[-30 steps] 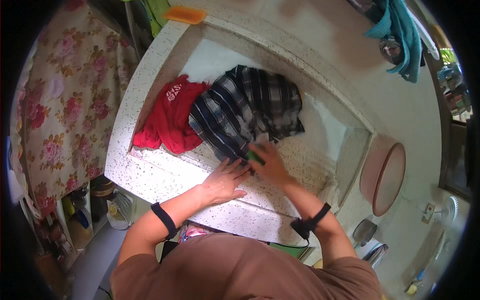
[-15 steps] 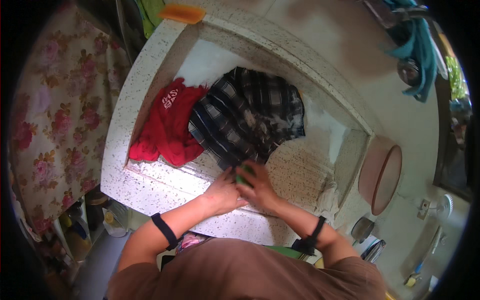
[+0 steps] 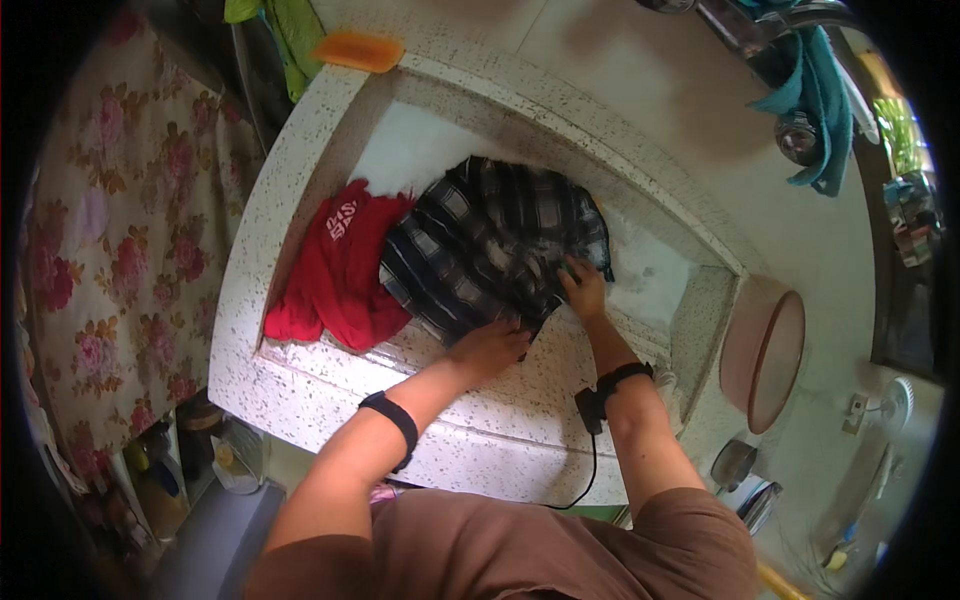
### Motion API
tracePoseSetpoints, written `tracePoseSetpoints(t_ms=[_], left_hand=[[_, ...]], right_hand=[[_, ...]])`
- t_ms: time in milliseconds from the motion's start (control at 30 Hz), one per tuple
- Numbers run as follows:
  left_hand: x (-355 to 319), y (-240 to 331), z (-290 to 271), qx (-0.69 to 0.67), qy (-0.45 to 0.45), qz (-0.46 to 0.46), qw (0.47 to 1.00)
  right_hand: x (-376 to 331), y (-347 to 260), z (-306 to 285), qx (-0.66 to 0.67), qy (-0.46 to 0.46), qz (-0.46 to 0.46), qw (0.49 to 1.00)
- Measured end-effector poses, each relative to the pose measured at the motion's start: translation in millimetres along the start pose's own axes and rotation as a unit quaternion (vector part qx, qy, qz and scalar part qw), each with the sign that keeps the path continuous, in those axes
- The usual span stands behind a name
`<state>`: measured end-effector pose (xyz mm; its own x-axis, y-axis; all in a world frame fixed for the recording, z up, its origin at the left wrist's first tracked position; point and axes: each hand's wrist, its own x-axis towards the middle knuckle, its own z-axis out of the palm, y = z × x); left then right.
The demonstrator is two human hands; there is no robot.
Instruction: The person hand-washes a plaid shirt in a utility sink using a green scrub brush and water. They scrub the fabric, rinse it, wring it out, and repeat the process.
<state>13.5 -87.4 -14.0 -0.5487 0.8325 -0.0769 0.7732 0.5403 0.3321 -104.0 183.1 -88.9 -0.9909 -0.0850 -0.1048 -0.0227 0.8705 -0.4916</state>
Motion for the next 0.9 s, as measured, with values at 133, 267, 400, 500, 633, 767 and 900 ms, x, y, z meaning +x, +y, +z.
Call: tracePoseSetpoints(t_ms=[133, 267, 400, 500, 633, 767, 900], left_hand=[[-40, -2, -22, -0.293, -0.035, 0.019, 0.955], [-123, 0, -62, -0.409, 0.011, -0.011, 0.912], [-151, -7, -63, -0.430, -0.004, 0.005, 0.903], [-148, -10, -62, -0.424, -0.009, 0.008, 0.905], [-141, -4, -72, -0.385, 0.027, -0.034, 0.922], [-123, -2, -70, -0.422, 0.045, -0.063, 0.903], [-103, -3, -76, -0.403, 0.017, -0.096, 0.910]], right_hand=[[-38, -106, -30, -0.020, -0.134, -0.011, 0.991], [-88, -198, -28, 0.086, -0.147, -0.178, 0.969], [-72, -154, -7, -0.093, 0.018, -0.167, 0.981], [-37, -106, -15, -0.108, 0.033, 0.033, 0.993], [-55, -120, -19, 0.043, -0.068, -0.160, 0.984], [-101, -152, 6, -0.010, -0.033, -0.250, 0.968], [-78, -66, -1, -0.066, 0.031, 0.033, 0.997]])
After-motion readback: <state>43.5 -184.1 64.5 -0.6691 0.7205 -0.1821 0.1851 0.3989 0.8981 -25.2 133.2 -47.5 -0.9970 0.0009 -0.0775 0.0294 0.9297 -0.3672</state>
